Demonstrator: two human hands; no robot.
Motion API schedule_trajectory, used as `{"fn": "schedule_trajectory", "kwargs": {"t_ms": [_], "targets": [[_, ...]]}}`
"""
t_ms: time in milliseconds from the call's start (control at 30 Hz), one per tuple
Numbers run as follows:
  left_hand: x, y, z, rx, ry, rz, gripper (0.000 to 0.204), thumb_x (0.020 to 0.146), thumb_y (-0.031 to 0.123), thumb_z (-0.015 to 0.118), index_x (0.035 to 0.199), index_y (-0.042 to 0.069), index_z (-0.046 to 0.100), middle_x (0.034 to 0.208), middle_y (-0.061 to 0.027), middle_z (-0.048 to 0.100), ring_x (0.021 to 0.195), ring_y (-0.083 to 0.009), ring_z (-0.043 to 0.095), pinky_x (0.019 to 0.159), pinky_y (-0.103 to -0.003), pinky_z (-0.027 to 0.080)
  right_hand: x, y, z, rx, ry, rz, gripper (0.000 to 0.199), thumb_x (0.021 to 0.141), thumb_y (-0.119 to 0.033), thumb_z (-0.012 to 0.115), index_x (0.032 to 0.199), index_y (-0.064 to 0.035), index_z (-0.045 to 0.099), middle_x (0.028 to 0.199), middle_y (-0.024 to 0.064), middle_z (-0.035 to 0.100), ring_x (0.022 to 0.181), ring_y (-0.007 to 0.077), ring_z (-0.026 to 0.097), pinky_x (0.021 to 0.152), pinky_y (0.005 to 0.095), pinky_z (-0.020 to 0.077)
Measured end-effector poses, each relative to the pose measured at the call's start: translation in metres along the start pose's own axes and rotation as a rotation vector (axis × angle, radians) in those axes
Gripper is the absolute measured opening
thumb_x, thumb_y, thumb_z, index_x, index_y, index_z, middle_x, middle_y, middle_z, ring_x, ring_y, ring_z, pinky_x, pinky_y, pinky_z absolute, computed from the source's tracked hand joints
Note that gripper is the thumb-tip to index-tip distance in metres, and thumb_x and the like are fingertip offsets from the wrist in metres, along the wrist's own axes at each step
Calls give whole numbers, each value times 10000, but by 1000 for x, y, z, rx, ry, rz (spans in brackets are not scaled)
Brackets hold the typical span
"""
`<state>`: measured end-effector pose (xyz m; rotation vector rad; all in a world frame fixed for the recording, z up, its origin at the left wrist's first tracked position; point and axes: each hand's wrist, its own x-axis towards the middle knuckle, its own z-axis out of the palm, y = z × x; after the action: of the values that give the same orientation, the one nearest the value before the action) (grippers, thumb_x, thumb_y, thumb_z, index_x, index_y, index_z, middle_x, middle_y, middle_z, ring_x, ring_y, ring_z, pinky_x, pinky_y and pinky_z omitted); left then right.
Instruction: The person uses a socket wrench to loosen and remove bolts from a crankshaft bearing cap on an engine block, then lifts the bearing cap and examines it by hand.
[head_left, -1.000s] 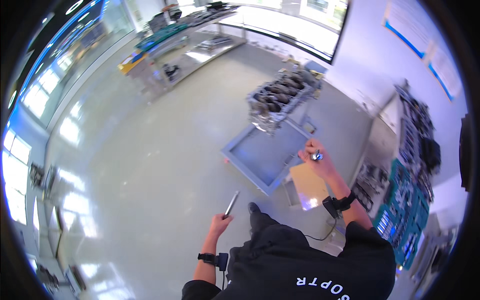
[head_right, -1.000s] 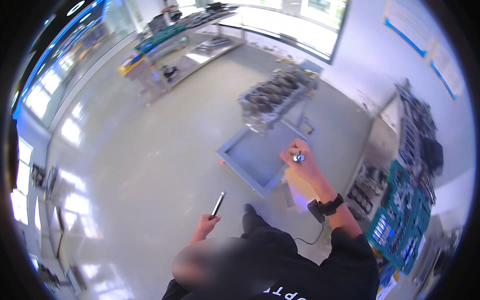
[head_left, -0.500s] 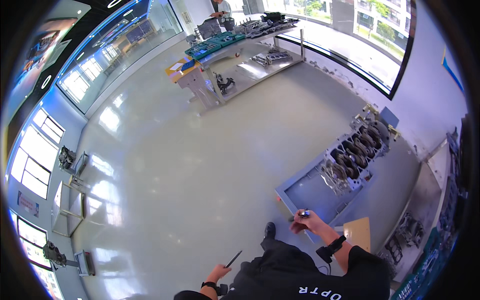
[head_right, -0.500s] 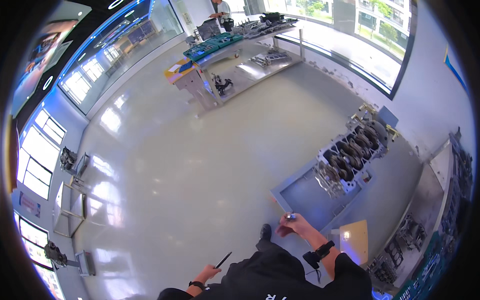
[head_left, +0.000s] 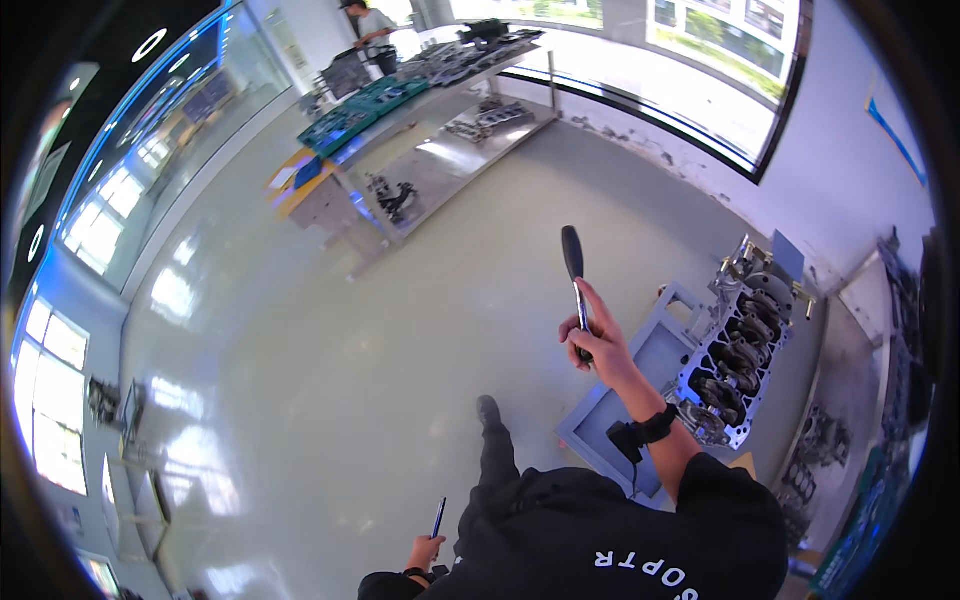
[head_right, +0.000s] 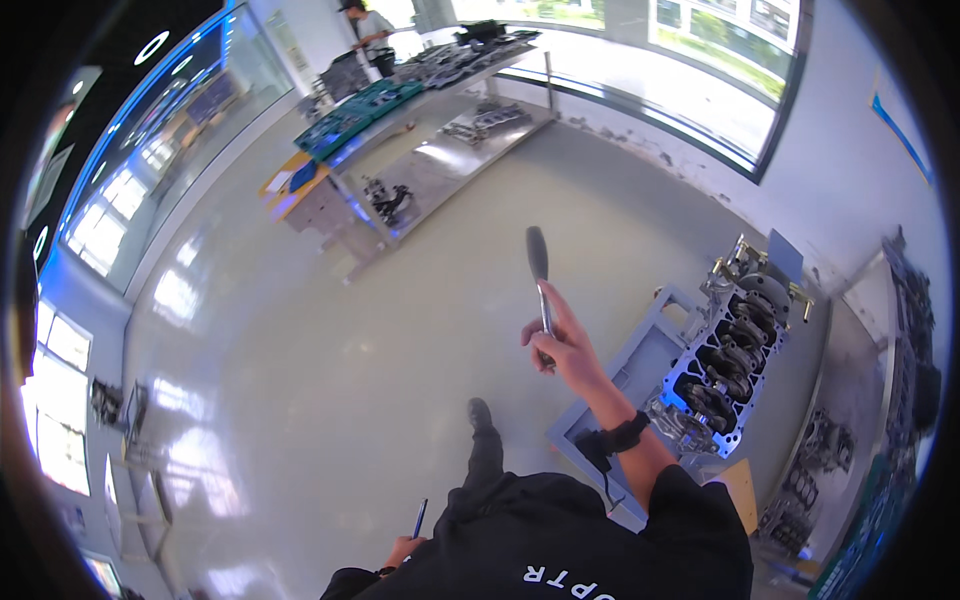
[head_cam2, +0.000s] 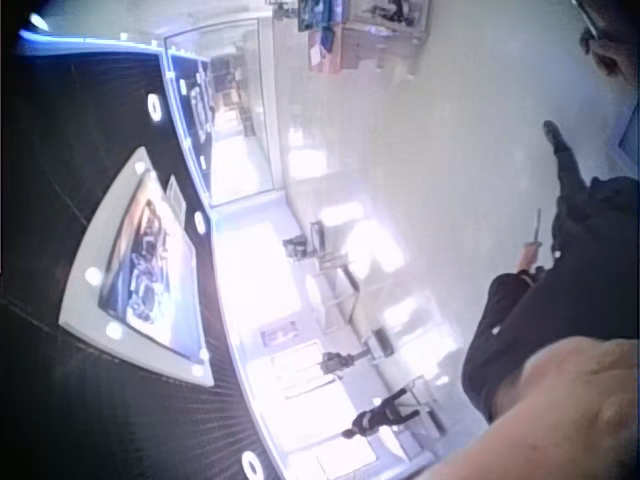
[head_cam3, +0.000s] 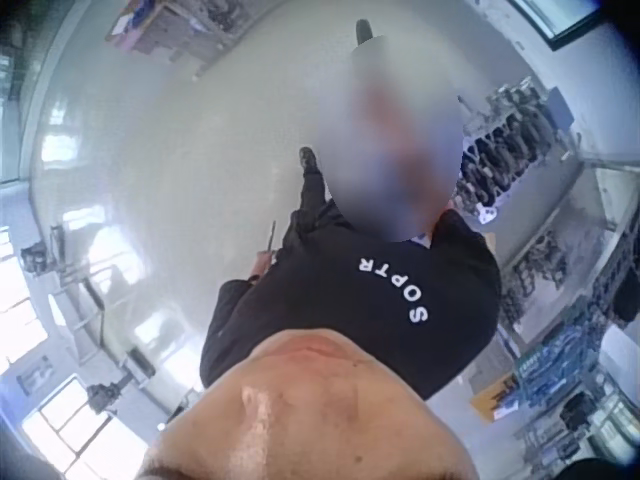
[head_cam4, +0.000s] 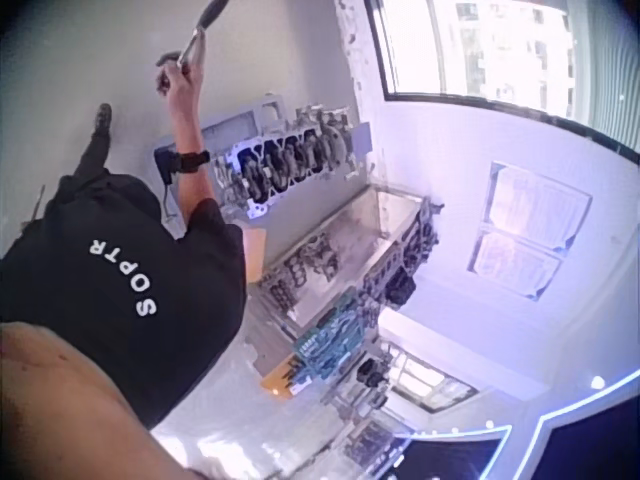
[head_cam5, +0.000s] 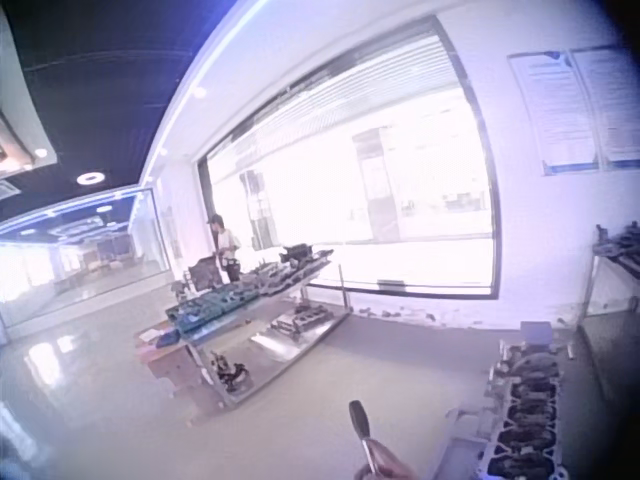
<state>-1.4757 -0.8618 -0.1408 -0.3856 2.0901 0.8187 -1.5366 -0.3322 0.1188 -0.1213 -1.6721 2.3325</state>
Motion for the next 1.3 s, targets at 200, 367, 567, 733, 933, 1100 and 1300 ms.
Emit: {"fn": "schedule_trajectory", "kwargs": {"t_ms": [200, 367, 567, 733, 933, 1100, 1300], "targets": [[202, 226, -90, 223, -165, 205, 309, 728, 293, 671, 648, 10, 577, 513, -50, 513, 432, -163, 511, 407, -315, 404, 177, -5, -56, -381, 370, -126, 503, 875, -77, 506, 1349, -104, 341, 728, 7, 528, 560, 63, 454, 499, 231, 372], [412, 462, -138, 587, -126, 385, 312, 720, 304, 646, 634, 10, 585, 506, -73, 519, 442, -179, 528, 431, -340, 421, 269, -40, -133, -772, 704, 36, 197, 835, -222, 613, 873, -29, 624, 626, -19, 503, 588, 60, 455, 526, 259, 361], [451, 829, 16, 796, -172, 785, 389, 727, 357, 609, 693, -30, 624, 539, -142, 558, 529, -233, 581, 526, -396, 433, 294, -27, -257, -539, 931, 176, 340, 818, -295, 663, 616, -41, 562, 540, -21, 488, 512, 56, 470, 468, 256, 375], [374, 1025, 236, 1057, -390, 1194, 371, 751, 335, 638, 665, -24, 596, 531, -135, 545, 528, -228, 572, 522, -377, 426, 255, -5, -377, -123, 1063, 273, 354, 830, -254, 652, 564, -48, 540, 500, -9, 485, 442, 91, 521, 443, 244, 429], [215, 1111, 471, 1520, -1023, 1701, 323, 743, 346, 632, 671, 31, 620, 636, -170, 606, 592, -315, 609, 561, -409, 462, 210, -3, -471, -204, 1764, 180, 349, 790, -244, 631, 561, 1, 538, 499, 42, 534, 477, 108, 540, 458, 298, 415], [90, 1106, 599, 2013, -1643, 2137, 260, 708, 363, 611, 723, 110, 672, 737, -124, 653, 722, -317, 637, 664, -420, 510, 166, -32, -457, -281, 2303, 75, 301, 785, -251, 636, 693, 34, 611, 538, 59, 516, 574, 76, 496, 518, 334, 424], [-38, 993, 724, 2306, -2352, 2677, 197, 656, 272, 589, 673, 93, 669, 661, -130, 632, 663, -336, 627, 593, -441, 499, 133, 16, -441, 423, 2535, 52, 313, 871, -326, 583, 790, -35, 666, 482, -39, 422, 397, 56, 410, 384, 245, 373]]}}
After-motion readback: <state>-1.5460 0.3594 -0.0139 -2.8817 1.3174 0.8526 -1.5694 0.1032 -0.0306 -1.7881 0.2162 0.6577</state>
